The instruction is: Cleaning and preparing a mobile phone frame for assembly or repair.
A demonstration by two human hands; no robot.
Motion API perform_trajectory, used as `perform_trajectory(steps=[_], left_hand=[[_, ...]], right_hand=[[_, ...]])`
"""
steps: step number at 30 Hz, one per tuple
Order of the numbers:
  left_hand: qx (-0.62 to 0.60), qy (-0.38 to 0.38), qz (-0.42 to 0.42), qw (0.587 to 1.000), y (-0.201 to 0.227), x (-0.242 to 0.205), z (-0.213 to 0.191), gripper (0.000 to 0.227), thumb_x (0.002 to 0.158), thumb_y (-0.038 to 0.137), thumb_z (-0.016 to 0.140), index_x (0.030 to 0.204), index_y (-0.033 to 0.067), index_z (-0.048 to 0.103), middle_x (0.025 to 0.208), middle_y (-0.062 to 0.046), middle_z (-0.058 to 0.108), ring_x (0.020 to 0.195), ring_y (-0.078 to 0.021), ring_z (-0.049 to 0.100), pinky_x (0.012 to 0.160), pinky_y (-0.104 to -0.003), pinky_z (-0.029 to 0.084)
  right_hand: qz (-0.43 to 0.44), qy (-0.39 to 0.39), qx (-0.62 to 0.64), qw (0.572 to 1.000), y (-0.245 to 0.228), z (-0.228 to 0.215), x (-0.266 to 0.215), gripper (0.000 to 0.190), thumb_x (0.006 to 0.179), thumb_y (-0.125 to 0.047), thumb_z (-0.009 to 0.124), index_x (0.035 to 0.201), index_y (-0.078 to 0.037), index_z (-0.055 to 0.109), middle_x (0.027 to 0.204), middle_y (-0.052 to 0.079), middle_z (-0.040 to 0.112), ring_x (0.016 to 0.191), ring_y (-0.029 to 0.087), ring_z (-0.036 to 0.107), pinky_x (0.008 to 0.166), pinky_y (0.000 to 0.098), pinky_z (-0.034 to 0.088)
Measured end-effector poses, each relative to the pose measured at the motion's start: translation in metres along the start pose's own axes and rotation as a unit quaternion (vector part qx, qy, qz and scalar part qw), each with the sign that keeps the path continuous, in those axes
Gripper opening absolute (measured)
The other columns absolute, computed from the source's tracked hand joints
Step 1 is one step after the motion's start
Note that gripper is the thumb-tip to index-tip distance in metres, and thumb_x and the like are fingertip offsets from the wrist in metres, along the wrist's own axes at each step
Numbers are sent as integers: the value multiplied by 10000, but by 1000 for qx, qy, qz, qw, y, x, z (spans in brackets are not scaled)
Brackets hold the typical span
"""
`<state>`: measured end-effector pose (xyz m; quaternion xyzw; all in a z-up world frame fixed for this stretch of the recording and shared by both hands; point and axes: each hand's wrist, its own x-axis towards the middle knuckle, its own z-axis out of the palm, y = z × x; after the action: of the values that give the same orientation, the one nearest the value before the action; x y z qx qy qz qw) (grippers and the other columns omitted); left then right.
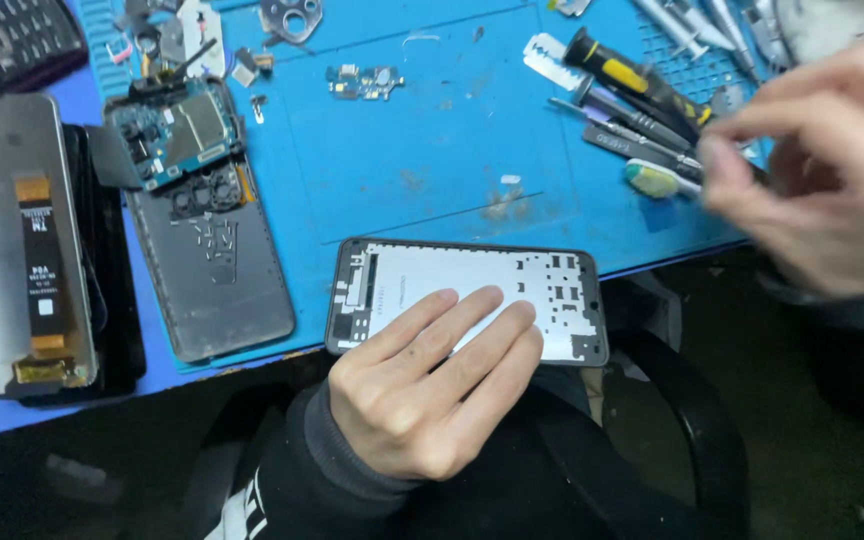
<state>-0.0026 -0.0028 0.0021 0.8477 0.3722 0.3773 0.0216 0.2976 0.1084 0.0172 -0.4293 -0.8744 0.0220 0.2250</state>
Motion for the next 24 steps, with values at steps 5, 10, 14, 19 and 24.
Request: perform_trajectory(steps=[5,10,14,19,24], left_hand=[[24,10,8,1000,4,-2,1,151,951,83,714,1089,42,758,1182,-104,735,1133,-273,727,948,-407,599],[84,41,9,996,5,-11,4,153,936,101,691,1069,55,751,1177,-100,745,1131,-280,740,942,-421,607],[32,48,-6,998,1,-26,15,145,996,145,702,1115,69,737,1202,-83,735,1156,-266,735,995,-479,609],[17,41,6,999,2,-28,17,156,1000,142,698,1136,73,732,1230,-74,727,1193,-267,735,1022,-492,619],[58,34,13,998,5,-23,18,168,933,149,695,1073,61,728,1207,-91,727,1167,-277,739,999,-508,616]], right_hand=[[73,50,-68,994,28,-2,25,110,1010,-40,791,1056,14,707,1021,144,641,664,259,594,581,365,475],[-38,48,-253,966,10,4,41,140,880,-155,807,941,-59,724,863,108,715,685,280,688,588,371,543],[112,118,116,980,66,43,9,99,1165,-124,629,1177,-33,593,940,64,679,755,116,623,655,244,485],[263,71,281,920,76,44,-21,229,1068,-47,557,1286,-24,623,957,126,700,613,104,477,490,228,394],[223,51,313,922,-15,16,-12,161,1091,-60,432,1059,24,565,991,196,748,672,150,629,658,265,563]])
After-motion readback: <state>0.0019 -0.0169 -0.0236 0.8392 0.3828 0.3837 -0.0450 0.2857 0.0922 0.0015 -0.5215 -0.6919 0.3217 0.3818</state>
